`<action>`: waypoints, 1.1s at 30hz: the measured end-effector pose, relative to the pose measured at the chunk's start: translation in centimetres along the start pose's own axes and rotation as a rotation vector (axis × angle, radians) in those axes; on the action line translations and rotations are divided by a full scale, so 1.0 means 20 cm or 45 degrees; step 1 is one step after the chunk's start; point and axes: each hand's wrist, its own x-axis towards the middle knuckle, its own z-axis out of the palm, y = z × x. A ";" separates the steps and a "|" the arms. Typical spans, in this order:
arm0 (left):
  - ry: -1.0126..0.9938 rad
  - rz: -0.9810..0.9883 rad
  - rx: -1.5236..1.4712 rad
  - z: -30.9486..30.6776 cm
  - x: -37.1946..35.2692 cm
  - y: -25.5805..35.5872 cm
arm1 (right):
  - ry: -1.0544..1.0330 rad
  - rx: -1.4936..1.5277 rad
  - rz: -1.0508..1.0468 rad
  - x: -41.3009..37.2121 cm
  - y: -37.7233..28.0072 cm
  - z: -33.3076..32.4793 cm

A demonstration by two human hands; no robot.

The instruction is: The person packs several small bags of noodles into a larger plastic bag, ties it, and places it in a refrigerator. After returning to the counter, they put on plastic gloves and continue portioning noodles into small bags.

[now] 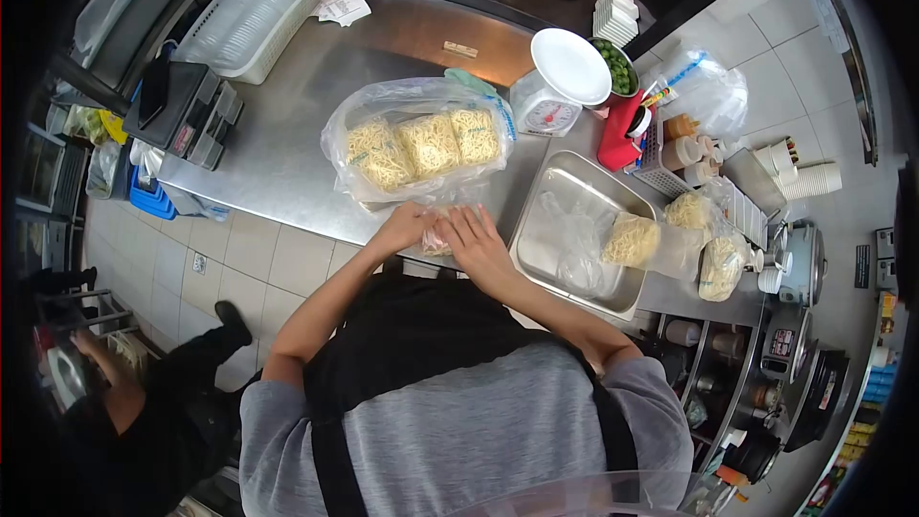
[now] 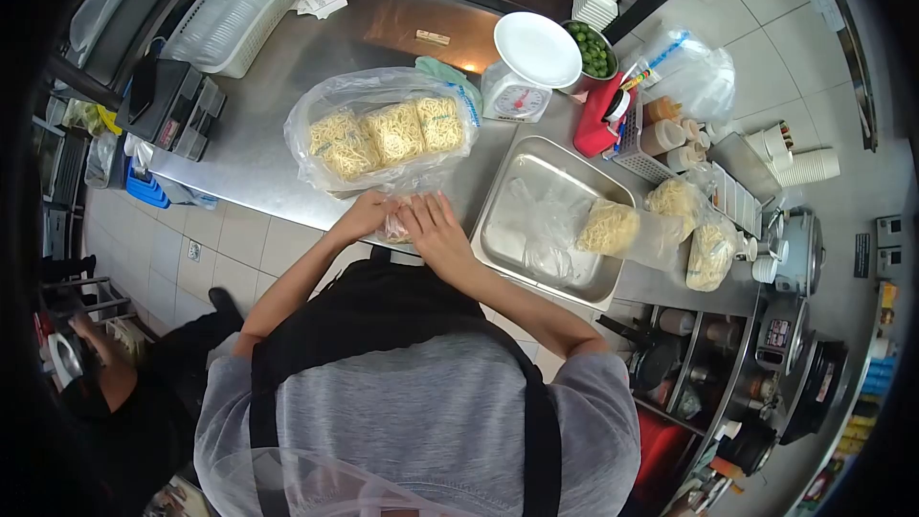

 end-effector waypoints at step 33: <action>1.006 0.553 1.124 -0.54 -0.11 0.61 | -0.179 0.773 0.538 0.81 0.42 0.14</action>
